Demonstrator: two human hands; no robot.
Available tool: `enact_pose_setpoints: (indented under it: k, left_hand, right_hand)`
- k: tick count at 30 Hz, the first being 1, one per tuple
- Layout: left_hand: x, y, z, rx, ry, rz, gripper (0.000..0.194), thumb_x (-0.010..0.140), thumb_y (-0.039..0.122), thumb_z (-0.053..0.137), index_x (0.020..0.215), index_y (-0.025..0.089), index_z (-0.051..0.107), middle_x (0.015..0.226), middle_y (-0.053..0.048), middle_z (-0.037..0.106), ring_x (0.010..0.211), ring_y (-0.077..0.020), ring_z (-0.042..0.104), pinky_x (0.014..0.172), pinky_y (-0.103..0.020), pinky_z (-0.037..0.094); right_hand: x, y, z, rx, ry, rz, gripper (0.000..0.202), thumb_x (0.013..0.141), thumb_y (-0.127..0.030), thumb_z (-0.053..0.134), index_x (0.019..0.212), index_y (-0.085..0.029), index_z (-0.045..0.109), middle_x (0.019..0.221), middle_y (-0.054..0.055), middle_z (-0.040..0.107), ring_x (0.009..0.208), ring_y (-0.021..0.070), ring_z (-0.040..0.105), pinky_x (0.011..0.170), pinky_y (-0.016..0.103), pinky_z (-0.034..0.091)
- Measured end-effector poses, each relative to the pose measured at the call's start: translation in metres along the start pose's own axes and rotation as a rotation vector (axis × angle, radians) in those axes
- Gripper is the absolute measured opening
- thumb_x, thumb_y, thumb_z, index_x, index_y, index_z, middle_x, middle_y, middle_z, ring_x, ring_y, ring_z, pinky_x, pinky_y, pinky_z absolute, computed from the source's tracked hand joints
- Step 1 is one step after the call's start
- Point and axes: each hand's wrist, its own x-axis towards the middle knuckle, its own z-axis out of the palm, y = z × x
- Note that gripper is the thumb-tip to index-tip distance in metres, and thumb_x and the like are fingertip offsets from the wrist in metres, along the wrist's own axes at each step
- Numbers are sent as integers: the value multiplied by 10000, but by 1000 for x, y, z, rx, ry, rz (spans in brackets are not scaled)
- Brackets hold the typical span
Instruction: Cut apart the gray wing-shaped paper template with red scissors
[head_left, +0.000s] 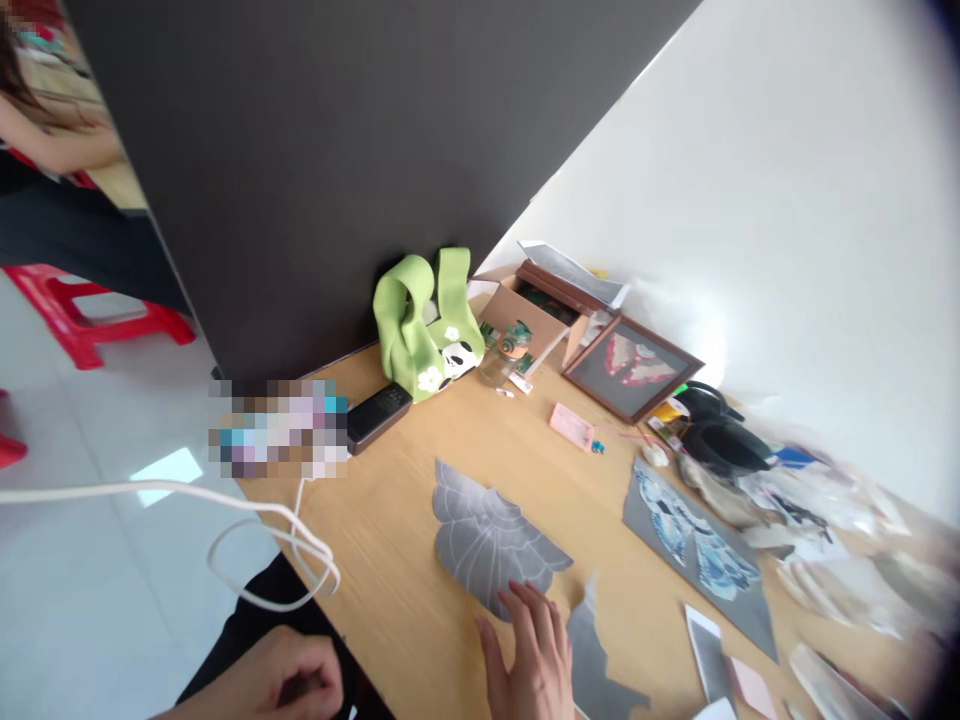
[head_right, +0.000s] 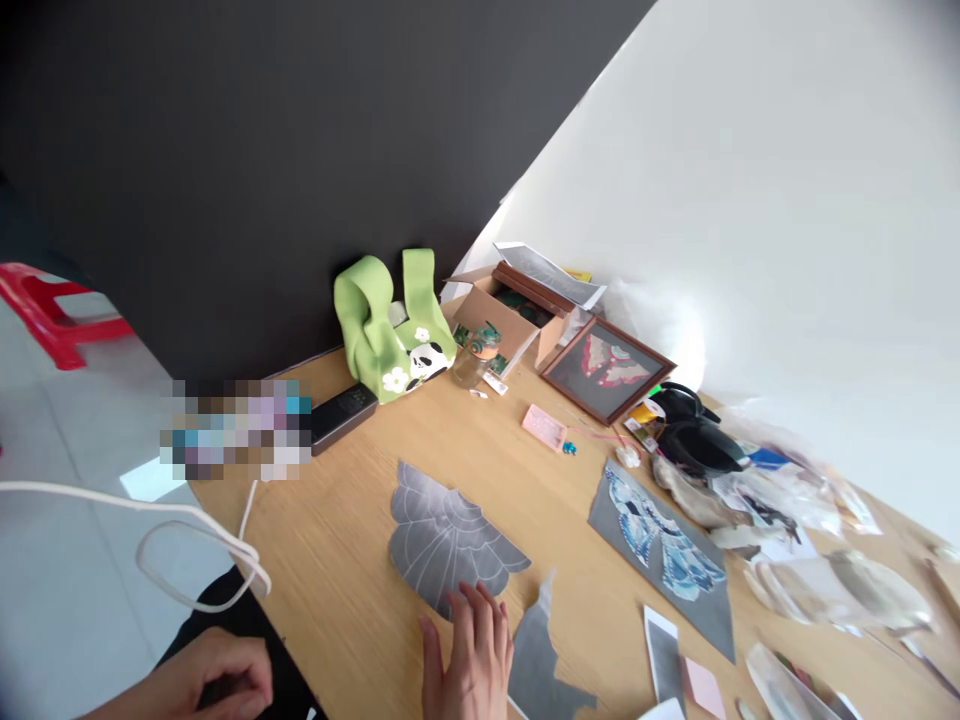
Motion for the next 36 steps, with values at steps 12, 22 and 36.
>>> enact_pose_setpoints:
  k: [12, 22, 36]
  left_hand:
    - [69, 95, 51, 194, -192, 518, 153, 925, 246, 479, 950, 204, 623, 879, -52, 659, 837, -152, 618, 784, -245, 482]
    - [86, 77, 58, -258, -146, 31, 473, 859, 601, 528, 703, 170, 643, 678, -37, 639, 634, -167, 600, 543, -245, 464]
    - [122, 106, 60, -1032, 212, -447, 116, 798, 22, 647, 870, 114, 654, 831, -95, 749, 728, -198, 728, 632, -274, 590]
  right_hand:
    - [-2, -8, -18, 81, -40, 161, 144, 946, -195, 468, 1025, -223, 585, 1079, 107, 627, 1083, 277, 566, 839, 424, 516]
    - [31, -15, -23, 165, 30, 218, 186, 921, -80, 468, 899, -224, 584, 1088, 77, 619, 1109, 245, 551, 881, 410, 521]
    - [18, -25, -45, 304, -31, 220, 220, 892, -151, 577, 1102, -214, 601, 1121, 108, 630, 1119, 261, 559, 904, 431, 540]
